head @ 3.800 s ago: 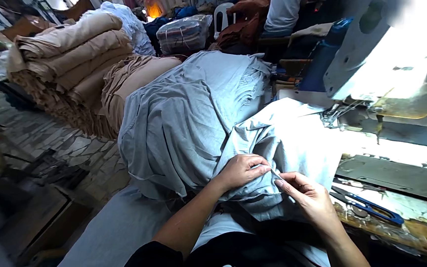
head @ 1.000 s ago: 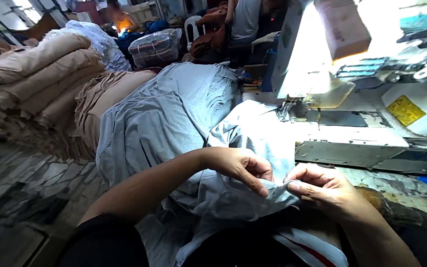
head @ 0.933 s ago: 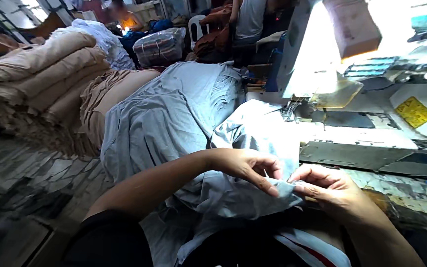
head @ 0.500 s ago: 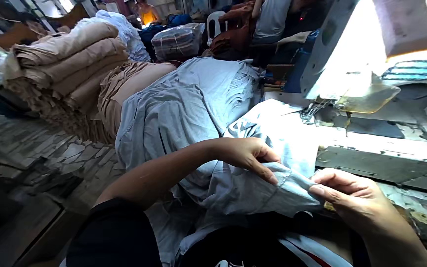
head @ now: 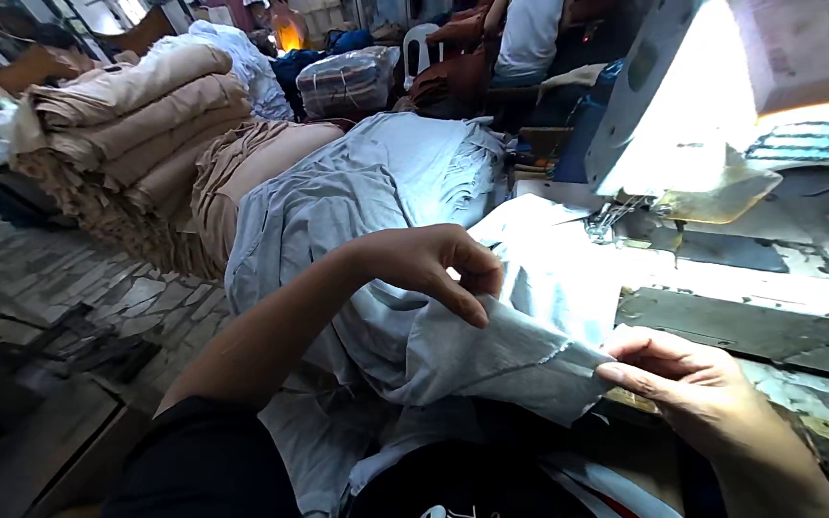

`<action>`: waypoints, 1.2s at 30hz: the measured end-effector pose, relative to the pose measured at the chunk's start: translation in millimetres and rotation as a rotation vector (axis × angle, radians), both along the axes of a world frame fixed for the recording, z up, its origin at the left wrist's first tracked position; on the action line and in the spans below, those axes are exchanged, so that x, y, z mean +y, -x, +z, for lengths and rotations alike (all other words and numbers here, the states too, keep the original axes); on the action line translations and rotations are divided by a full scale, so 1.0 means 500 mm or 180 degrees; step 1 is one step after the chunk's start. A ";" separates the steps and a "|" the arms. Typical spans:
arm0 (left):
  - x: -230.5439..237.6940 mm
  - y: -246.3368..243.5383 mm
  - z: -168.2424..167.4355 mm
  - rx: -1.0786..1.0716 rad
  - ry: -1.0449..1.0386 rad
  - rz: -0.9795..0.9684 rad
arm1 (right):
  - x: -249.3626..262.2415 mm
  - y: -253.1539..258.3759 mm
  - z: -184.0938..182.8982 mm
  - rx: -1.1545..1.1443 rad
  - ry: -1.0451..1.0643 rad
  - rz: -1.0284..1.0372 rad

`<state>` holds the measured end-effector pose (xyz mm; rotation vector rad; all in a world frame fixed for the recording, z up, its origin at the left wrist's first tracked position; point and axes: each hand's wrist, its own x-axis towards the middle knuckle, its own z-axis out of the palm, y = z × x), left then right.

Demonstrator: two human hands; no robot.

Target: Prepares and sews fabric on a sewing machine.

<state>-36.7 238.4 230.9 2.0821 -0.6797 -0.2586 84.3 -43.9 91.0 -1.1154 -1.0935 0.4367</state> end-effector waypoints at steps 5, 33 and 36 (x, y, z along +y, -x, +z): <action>0.012 0.002 0.040 -0.0229 -0.0161 0.0026 | -0.006 -0.004 0.012 -0.0282 0.0050 -0.0297; 0.082 -0.191 -0.163 -0.2112 -0.1517 0.2200 | 0.095 -0.098 -0.050 -0.2616 0.0164 -0.3474; -0.012 -0.190 -0.148 -0.2503 -0.1149 0.2017 | 0.091 -0.106 -0.058 -0.2465 -0.0010 -0.3410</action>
